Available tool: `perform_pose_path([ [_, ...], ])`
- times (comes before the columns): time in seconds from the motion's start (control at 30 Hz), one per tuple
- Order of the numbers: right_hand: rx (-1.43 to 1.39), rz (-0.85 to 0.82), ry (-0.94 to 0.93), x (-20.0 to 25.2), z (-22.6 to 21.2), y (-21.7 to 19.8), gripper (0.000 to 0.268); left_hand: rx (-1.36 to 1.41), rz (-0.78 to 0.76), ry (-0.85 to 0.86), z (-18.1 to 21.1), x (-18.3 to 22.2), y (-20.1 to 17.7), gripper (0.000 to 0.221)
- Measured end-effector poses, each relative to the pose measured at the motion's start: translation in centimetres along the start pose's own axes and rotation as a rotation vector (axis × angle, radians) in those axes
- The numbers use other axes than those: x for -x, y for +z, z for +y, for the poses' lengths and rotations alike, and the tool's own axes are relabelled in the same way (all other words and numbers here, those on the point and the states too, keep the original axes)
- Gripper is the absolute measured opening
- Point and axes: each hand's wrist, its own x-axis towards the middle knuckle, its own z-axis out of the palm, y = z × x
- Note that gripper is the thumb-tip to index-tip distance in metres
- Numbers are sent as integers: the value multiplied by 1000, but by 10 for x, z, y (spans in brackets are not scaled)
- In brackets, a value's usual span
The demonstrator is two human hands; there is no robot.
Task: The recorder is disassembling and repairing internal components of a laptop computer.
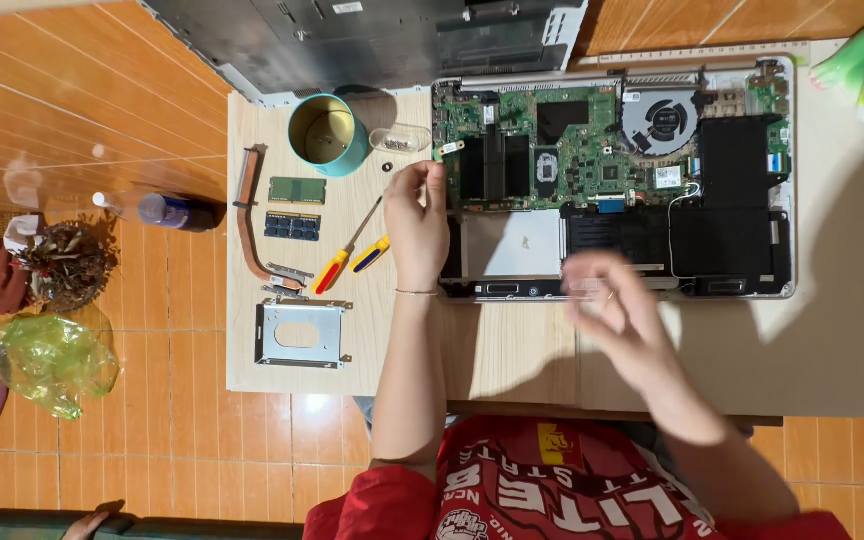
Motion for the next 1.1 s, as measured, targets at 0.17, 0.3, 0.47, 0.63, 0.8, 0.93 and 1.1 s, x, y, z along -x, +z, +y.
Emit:
perform_pose_path([
  [0.17, -661, -87, 282, 53, 25, 12, 52, -140, 169, 393, -40, -12, 9, 25],
  [0.3, -940, 92, 393, 64, 40, 3, 61, -60, 55, 354, -54, -18, 13, 26],
  [0.47, -1087, 250, 501, 57, 28, -7, 59, 441, -131, -34, -42, -22, 1, 25],
  [0.63, -1113, 314, 530, 54, 30, -6, 57, 722, -120, -129, -46, -26, -5, 21],
  [0.8, -1215, 364, 559, 54, 43, -13, 52, 953, -176, -177, -46, -27, -9, 20],
  [0.93, -1195, 390, 653, 46, 50, -13, 51, 1015, -175, -218, -46, -25, -14, 17],
  [1.1, -1324, 170, 597, 52, 98, -23, 49, 1086, -170, -271, -21, -10, -28, 22],
])
